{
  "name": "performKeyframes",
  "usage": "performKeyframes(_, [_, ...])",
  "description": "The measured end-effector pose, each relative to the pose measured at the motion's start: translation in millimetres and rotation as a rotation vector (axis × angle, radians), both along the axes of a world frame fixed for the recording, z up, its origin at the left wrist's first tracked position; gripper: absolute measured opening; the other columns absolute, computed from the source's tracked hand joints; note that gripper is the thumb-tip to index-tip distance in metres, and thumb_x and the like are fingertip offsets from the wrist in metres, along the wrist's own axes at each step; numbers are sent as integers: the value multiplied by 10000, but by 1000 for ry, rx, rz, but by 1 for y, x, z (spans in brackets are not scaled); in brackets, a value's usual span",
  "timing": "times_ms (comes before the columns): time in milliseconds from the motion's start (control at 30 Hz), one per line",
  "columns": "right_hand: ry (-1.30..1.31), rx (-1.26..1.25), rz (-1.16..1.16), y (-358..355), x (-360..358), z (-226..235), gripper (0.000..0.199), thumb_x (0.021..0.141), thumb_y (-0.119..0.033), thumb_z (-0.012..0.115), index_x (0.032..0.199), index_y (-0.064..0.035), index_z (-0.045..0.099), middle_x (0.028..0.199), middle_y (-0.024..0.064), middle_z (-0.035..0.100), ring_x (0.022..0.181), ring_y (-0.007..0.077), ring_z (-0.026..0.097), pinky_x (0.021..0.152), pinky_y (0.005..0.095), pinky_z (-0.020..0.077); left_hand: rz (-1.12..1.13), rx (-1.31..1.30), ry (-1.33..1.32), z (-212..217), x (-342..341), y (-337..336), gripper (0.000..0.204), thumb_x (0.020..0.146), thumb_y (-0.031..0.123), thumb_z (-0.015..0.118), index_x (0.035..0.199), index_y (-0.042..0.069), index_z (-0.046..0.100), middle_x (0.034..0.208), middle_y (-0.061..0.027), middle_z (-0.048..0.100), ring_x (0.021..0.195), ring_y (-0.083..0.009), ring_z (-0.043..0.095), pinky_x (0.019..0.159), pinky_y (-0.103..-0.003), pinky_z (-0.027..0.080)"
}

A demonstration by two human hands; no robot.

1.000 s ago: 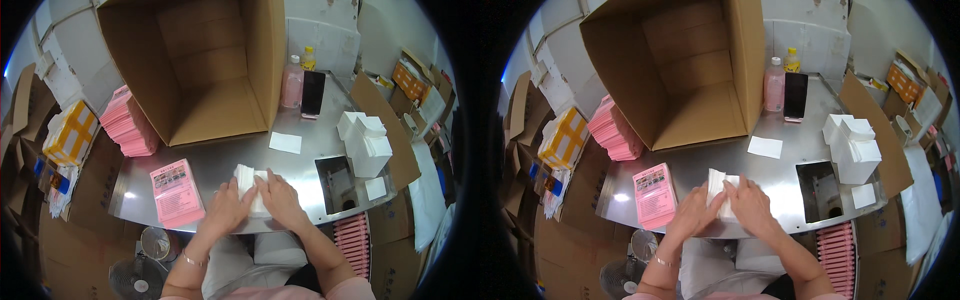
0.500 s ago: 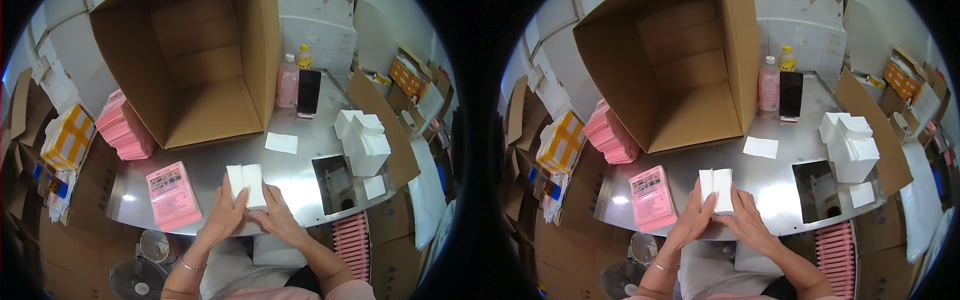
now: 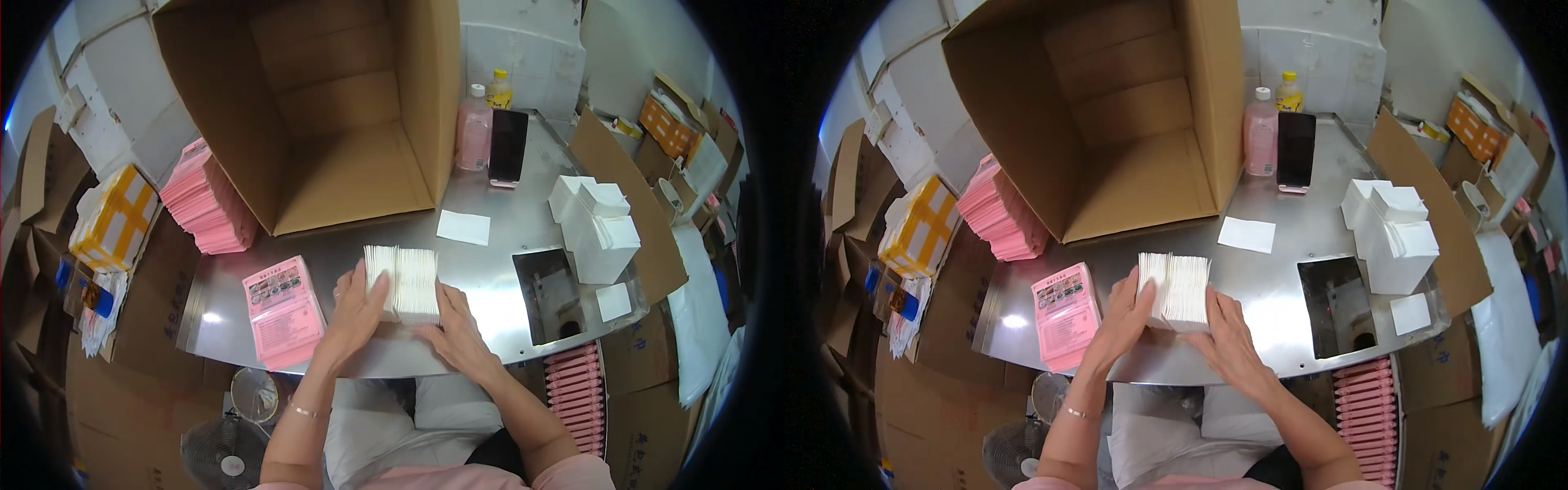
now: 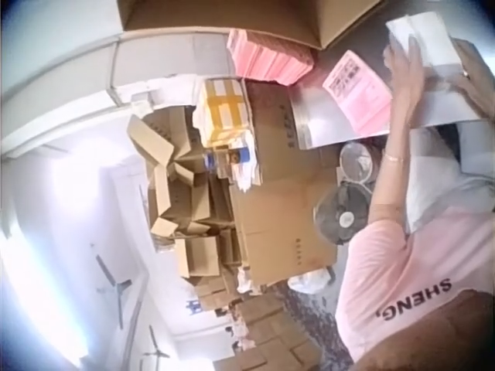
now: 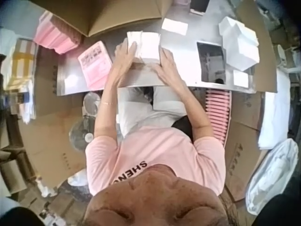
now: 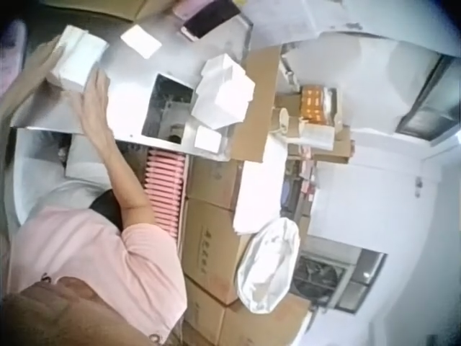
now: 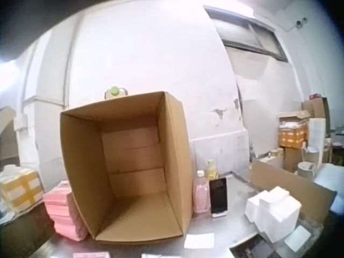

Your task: Packaging pink paper products with white inserts using a machine.

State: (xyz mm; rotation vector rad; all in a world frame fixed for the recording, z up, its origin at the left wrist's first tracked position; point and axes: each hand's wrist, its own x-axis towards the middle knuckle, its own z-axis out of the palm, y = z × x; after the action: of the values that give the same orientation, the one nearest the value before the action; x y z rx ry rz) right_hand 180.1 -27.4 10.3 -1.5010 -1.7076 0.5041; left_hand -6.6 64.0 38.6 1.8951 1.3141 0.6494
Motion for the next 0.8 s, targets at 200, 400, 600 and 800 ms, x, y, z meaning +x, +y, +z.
performKeyframes(200, [97,-17,69,6,-4,4,714,848,-152,711,1439,63,373,1351,239,456,1241,418,439,1067,437,383,-103,-54,-62,-7,17,-2,724,995,481,457,1480,-28,282,1354,-341,421,1246,-496,388,1112,-500,277])
performKeyframes(400, [-88,-31,125,14,17,5,699,832,-155,737,1432,23,426,1323,201,493,1198,385,479,1022,407,419,-161,-102,5,4,-3,8,729,972,491,499,1465,-11,313,1314,-305,495,1270,-445,408,1117,-468,299])
performKeyframes(600, [179,4,64,15,10,-18,694,810,-134,743,1415,25,442,1297,199,511,1166,376,506,981,403,456,-134,-44,-85,25,10,4,735,945,519,544,1424,-15,384,1368,-298,491,1306,-425,412,1120,-461,310])
performKeyframes(800, [-151,98,-17,8,-31,-15,586,807,-146,735,1295,77,500,1257,202,517,1143,387,506,972,433,440,-56,-67,430,47,41,7,929,809,617,656,1345,-97,402,1240,-310,593,1165,-449,578,1010,-450,454])
